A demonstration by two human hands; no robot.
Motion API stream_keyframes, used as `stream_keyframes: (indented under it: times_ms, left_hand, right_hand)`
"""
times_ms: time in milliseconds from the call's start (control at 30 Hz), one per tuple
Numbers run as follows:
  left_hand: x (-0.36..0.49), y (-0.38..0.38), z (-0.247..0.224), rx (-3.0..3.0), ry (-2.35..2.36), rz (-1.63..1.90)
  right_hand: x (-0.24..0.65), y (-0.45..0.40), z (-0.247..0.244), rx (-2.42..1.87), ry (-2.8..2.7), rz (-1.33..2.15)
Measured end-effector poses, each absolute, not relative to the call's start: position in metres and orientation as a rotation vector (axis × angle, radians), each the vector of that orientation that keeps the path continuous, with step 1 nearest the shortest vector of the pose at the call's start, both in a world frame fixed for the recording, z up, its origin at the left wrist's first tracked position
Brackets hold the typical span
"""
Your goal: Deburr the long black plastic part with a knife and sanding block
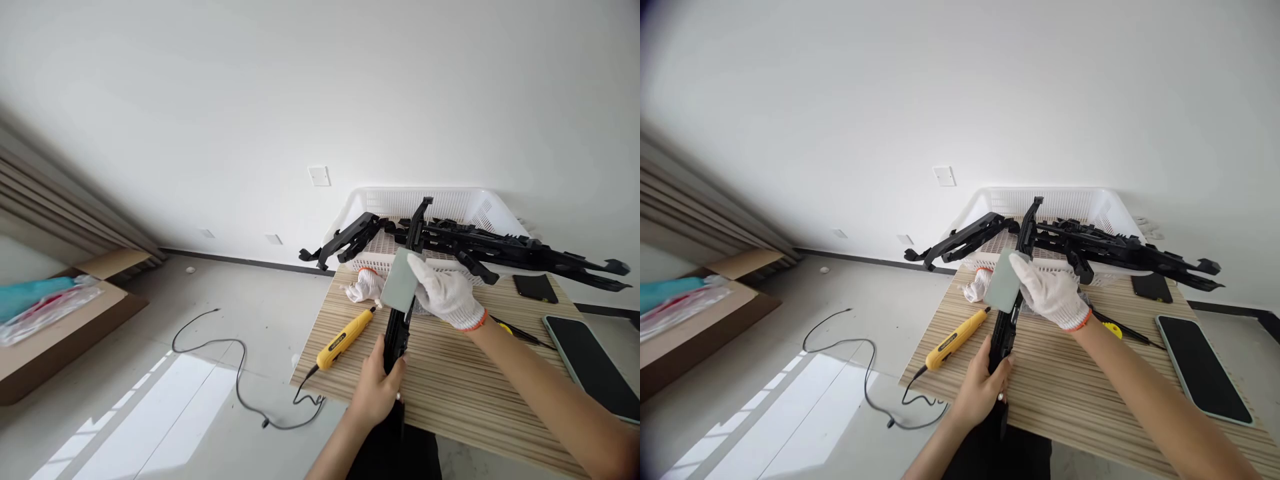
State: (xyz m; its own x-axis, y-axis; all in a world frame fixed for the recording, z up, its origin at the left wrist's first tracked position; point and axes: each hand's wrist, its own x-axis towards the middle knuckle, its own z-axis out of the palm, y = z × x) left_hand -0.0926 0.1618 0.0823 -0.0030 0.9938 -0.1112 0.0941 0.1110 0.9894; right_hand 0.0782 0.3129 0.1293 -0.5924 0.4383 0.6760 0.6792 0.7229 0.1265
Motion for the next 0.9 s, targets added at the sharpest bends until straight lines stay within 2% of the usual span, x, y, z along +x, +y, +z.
stream_keyframes:
  times_ms: [333, 900]
  left_hand:
    - [-0.098, 0.156, 0.089, 1.249, 1.372, 1.039]
    - [-0.094, 0.158, 0.089, 1.315, 1.513, 1.022]
  right_hand:
    - [0.085, 0.317, 0.132, -0.669, -2.394, -0.481]
    - [0.058, 0.336, 0.110, -0.526, -2.191, -0.459]
